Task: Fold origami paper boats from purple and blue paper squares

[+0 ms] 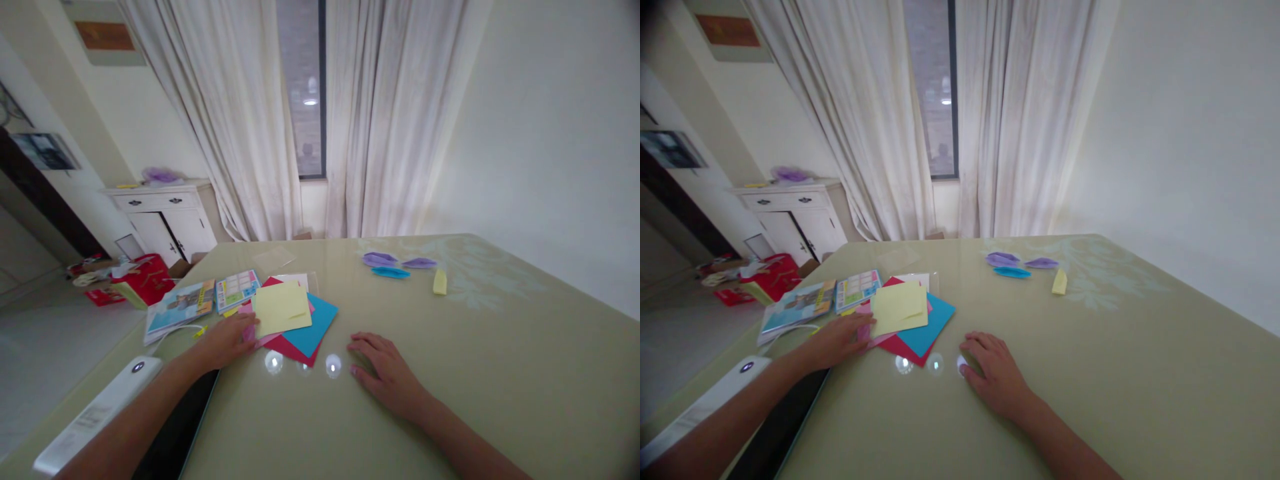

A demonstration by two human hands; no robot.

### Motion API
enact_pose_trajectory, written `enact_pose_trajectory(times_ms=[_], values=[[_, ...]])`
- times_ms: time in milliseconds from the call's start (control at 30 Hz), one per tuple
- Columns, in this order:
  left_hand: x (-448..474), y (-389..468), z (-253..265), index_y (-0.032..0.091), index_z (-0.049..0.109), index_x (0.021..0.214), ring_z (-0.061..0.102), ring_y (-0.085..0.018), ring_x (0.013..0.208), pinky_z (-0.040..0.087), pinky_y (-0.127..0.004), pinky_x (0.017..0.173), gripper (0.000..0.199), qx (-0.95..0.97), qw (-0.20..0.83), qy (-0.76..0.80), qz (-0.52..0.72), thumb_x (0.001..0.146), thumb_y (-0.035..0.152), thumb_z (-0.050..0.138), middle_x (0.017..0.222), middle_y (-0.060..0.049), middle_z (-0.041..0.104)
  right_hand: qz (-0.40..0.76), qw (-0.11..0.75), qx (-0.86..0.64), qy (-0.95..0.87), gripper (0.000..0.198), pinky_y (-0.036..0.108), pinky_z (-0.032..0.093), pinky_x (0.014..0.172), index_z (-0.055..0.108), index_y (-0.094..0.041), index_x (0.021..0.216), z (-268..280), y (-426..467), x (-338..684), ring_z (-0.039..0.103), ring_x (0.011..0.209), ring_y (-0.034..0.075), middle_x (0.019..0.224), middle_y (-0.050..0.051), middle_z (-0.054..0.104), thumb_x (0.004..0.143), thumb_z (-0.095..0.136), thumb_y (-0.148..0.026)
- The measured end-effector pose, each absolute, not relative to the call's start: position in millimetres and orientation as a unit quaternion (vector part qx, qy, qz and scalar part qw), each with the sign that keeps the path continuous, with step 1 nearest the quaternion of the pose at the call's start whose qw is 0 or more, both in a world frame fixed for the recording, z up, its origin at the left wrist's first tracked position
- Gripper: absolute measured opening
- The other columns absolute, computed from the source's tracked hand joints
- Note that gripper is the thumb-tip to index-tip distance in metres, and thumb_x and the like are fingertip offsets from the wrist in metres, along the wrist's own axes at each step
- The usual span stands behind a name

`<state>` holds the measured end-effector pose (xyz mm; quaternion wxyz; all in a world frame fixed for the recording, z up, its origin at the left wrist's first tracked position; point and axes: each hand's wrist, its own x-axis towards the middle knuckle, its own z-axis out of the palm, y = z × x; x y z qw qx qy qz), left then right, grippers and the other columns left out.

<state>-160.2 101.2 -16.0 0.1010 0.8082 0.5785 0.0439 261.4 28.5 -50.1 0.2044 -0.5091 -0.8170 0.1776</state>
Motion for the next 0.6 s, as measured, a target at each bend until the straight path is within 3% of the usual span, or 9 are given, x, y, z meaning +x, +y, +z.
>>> enact_pose_trajectory(times_ms=[167, 333, 600], values=[[-152.2, 120.1, -11.9, 0.021, 0.072, 0.131, 0.064, -0.032, 0.135, 0.048, -0.045, 0.119, 0.045, 0.781, 0.092, 0.613, 0.080, 0.098, 0.050, 0.068, 0.144, -0.014, 0.069, 0.172, 0.207, -0.517, -0.812, 0.036, 0.054, 0.042, 0.119, 0.073, -0.024, 0.130, -48.2, 28.3, 259.4, 0.060, 0.139, 0.033, 0.147, 0.014, 0.068, 0.095, 0.066, -0.030], [-147.8, 172.8, -6.2, 0.018, 0.064, 0.136, 0.070, -0.027, 0.116, 0.062, -0.049, 0.097, 0.038, 0.726, 0.101, 0.675, 0.087, 0.104, 0.038, 0.070, 0.138, -0.012, 0.067, 0.181, 0.213, -0.514, -0.811, 0.035, 0.051, 0.042, 0.119, 0.072, -0.024, 0.130, -46.9, 26.8, 259.3, 0.060, 0.138, 0.032, 0.146, 0.014, 0.068, 0.096, 0.066, -0.029], [-129.8, 231.6, -19.0, 0.018, 0.065, 0.136, 0.070, -0.028, 0.116, 0.062, -0.049, 0.096, 0.040, 0.639, 0.126, 0.745, 0.148, 0.103, 0.038, 0.071, 0.137, -0.011, 0.067, 0.184, 0.214, -0.511, -0.812, 0.036, 0.048, 0.041, 0.120, 0.071, -0.023, 0.132, -46.2, 24.9, 259.3, 0.059, 0.139, 0.030, 0.146, 0.013, 0.067, 0.096, 0.068, -0.028]])
